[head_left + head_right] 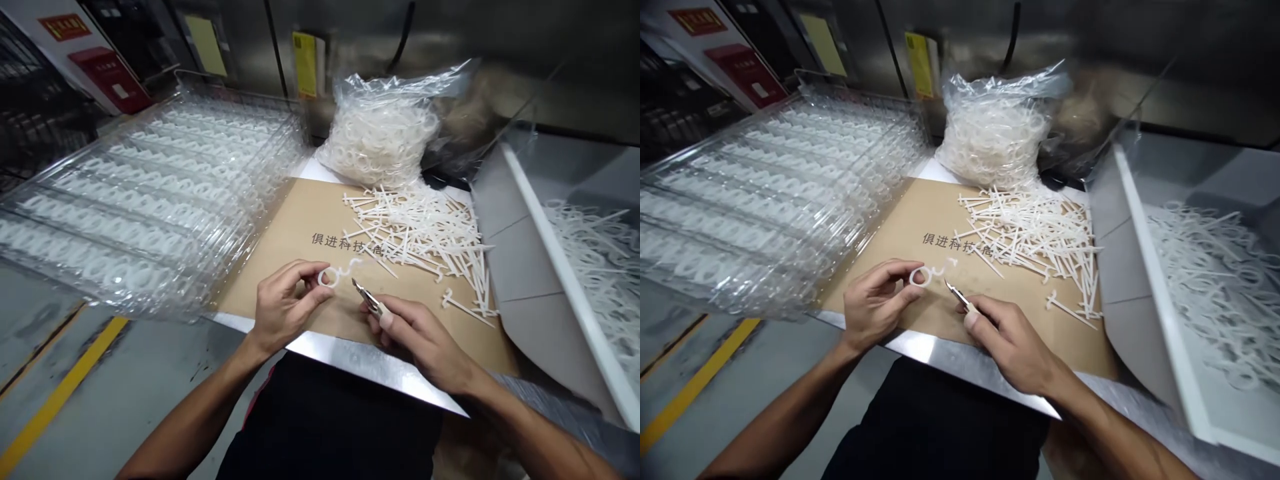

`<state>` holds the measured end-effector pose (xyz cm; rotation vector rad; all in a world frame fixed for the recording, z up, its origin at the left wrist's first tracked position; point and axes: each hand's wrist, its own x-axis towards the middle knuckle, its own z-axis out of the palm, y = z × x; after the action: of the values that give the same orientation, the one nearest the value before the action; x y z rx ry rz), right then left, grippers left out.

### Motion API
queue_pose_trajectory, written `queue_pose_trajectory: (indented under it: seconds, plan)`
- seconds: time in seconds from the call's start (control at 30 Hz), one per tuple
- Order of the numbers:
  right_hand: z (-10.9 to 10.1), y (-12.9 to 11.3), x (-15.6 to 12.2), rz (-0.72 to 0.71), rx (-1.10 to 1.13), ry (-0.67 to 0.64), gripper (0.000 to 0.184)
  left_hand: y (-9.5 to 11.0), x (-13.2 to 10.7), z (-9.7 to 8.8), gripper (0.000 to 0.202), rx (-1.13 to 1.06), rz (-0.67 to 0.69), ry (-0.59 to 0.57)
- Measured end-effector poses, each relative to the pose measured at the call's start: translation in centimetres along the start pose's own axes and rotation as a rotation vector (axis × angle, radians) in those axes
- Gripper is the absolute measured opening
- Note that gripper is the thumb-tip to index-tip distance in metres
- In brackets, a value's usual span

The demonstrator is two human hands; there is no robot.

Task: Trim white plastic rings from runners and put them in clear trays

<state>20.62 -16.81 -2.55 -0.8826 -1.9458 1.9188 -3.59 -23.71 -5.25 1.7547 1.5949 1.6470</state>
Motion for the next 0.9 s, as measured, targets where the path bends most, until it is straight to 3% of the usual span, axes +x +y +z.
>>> queue_pose_trajectory:
  seconds: [0.27,0.9]
  plan:
    - [0.3,-0.6,-0.3,0.014,-0.029,-0.054,0.033,-0.2,-2.0,0.7,0.028,-0.194,-0.162,0.036]
    - [0.5,-0.8,-0.1,0.061,-0.042,-0.087,0.033,0.1,-1.6,0.9,0.031,-0.04,-0.013,0.015]
